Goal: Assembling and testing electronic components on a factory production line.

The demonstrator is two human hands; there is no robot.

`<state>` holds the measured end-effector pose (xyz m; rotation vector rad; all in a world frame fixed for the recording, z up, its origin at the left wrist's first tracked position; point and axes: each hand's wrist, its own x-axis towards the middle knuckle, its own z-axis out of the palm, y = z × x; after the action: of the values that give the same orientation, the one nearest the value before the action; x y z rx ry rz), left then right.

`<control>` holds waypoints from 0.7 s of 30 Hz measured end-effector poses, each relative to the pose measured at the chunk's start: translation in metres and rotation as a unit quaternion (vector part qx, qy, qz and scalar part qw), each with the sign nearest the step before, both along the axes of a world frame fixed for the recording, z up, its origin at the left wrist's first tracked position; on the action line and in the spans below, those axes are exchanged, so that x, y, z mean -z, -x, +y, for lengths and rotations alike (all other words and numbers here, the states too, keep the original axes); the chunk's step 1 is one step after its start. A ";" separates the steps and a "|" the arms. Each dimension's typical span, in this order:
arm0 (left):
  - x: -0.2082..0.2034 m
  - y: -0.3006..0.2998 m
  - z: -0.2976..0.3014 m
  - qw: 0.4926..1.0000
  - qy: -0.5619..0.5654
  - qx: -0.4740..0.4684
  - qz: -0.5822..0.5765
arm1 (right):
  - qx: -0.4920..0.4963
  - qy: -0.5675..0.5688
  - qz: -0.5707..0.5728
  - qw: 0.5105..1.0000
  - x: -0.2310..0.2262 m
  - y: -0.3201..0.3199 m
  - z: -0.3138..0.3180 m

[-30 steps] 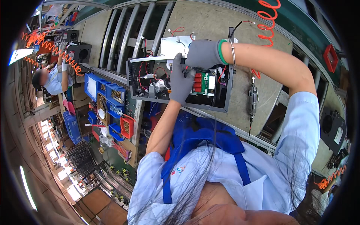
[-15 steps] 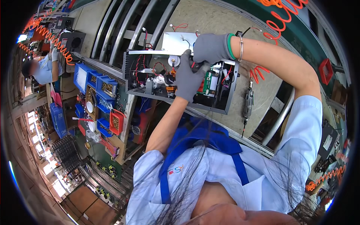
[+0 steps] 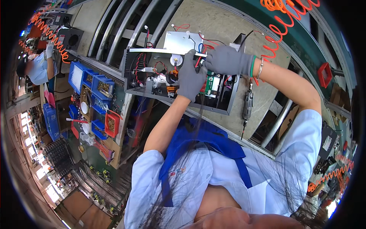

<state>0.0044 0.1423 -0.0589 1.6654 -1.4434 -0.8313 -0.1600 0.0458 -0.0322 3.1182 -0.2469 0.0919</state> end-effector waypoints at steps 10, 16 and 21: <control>-0.014 -0.003 0.002 1.000 -0.026 0.008 -0.012 | 0.136 -0.024 0.061 0.989 -0.012 0.014 0.037; -0.030 -0.044 -0.002 0.958 0.007 0.100 -0.270 | 0.106 -0.005 0.091 0.990 -0.012 -0.010 0.062; -0.022 -0.065 -0.023 0.965 -0.004 0.112 -0.238 | 0.146 -0.040 0.154 0.976 -0.027 -0.015 0.065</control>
<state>0.0697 0.1197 -0.0364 1.8091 -1.9885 -0.5719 -0.1455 0.1109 -0.0056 3.0687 -0.7084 -0.4075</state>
